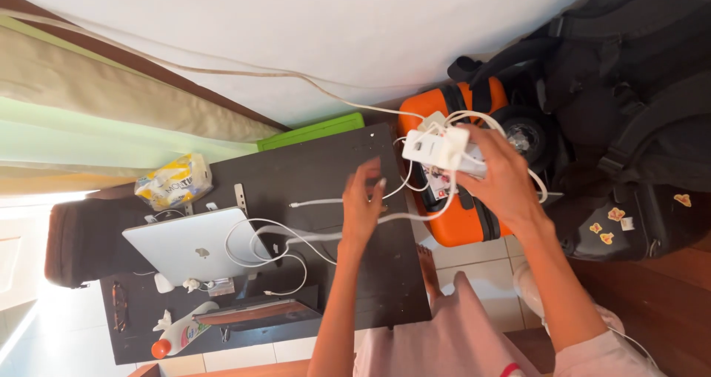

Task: The person clears a cluttered desk by unplugging a power strip and moving a lamp onto a suitcase. They place a tablet and a bottle on the bed, then put the bottle into a cabinet. The person empties a small white drawer of miscellaneous items and carries the empty drawer outside.

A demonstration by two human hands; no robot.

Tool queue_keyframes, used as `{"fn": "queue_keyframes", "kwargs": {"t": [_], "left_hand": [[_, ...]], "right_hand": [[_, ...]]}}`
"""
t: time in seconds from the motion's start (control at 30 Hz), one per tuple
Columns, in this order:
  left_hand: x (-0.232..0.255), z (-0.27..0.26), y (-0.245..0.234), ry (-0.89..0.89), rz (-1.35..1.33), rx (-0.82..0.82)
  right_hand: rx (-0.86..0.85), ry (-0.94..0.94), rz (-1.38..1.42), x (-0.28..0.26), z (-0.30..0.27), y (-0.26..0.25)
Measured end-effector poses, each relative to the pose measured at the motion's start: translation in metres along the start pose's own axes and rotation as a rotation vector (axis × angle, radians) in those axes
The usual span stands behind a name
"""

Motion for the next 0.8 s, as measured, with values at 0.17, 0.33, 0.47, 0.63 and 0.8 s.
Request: {"fn": "queue_keyframes", "kwargs": {"t": [0.17, 0.33, 0.47, 0.63, 0.8], "left_hand": [[-0.167, 0.05, 0.034, -0.087, 0.629, -0.031], [-0.23, 0.063, 0.049, -0.121, 0.967, 0.043], [-0.25, 0.07, 0.057, -0.052, 1.066, 0.024], [-0.166, 0.075, 0.043, -0.196, 0.669, 0.108], [0.02, 0.108, 0.037, 0.207, 0.059, 0.25]], "right_hand": [[0.11, -0.005, -0.107, 0.003, 0.003, -0.023], [0.176, -0.047, -0.226, 0.007, 0.011, -0.059], [0.416, -0.038, -0.239, 0.024, 0.028, -0.063], [0.401, 0.304, 0.007, 0.107, 0.035, -0.009], [0.151, 0.528, -0.131, 0.172, 0.033, 0.066]]}}
Point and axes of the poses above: each hand's wrist, its own z-axis towards the middle knuckle, its own y-axis out of the palm, x = y × z, the point moved 4 cm from there along z, towards the middle knuckle, and after that the axes turned 10 degrees about -y, right-handed, at the moved point
